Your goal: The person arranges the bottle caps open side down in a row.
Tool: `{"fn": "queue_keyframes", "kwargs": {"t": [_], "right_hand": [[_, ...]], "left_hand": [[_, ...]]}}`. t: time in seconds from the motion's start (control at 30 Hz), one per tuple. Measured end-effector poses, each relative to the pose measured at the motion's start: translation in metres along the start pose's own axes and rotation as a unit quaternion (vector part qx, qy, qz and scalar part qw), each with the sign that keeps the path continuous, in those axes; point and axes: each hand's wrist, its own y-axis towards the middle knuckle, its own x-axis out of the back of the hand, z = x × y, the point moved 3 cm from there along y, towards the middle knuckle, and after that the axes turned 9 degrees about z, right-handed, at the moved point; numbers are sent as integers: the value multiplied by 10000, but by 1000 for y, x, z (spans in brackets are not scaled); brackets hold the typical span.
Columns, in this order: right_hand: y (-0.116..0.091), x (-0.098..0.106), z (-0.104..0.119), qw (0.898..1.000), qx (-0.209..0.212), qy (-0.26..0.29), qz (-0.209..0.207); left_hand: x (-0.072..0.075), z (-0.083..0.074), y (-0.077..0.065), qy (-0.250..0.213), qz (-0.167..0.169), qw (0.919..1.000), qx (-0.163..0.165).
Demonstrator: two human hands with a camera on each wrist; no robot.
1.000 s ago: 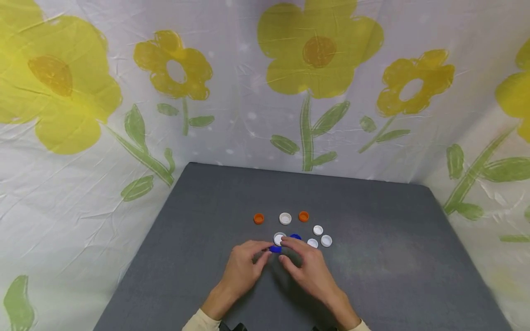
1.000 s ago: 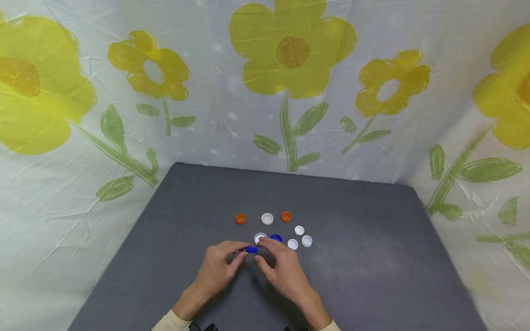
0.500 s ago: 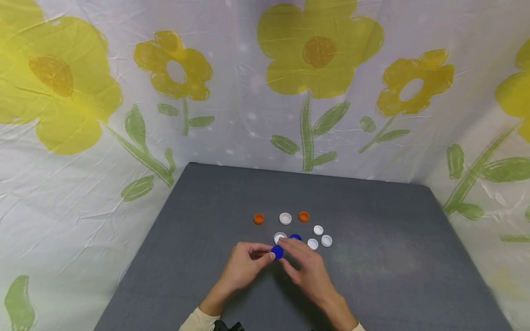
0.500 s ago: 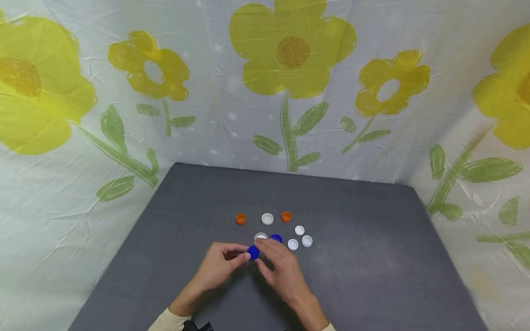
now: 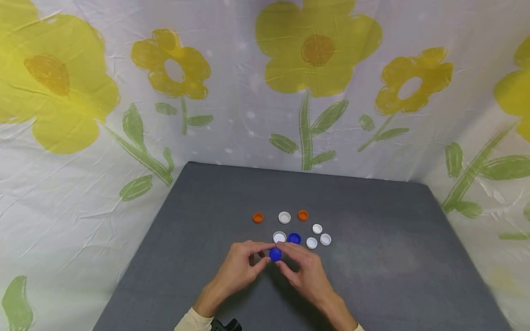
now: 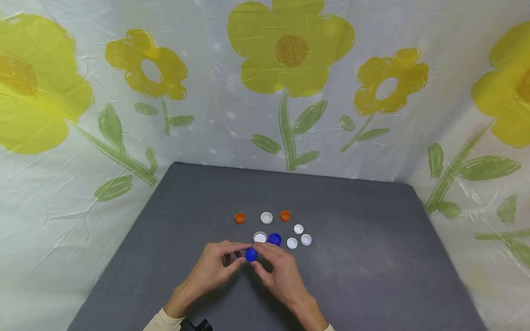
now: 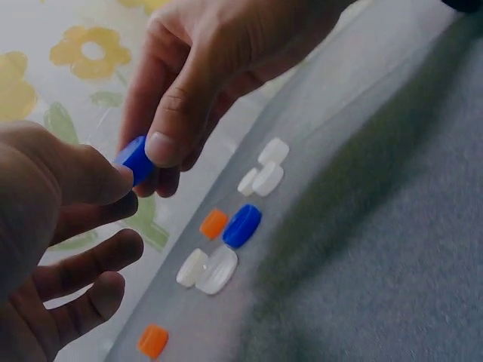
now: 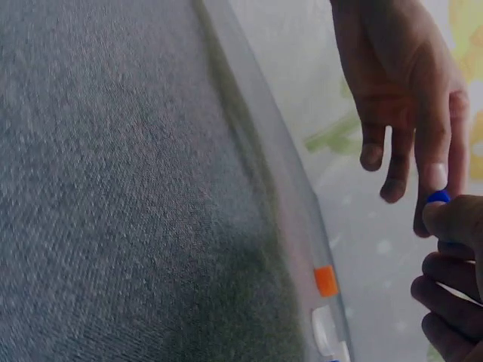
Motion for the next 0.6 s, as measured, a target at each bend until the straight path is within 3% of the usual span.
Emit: {"fn": "queue_keyframes", "kwargs": {"t": [0.33, 0.6], "right_hand": [[-1, -12, 6, 9994, -171, -129, 279], [-4, -32, 13, 9966, -150, -37, 811]], "left_hand": [[3, 16, -12, 422, 453, 9980, -154], [10, 25, -27, 761, 1083, 9909, -236]]}}
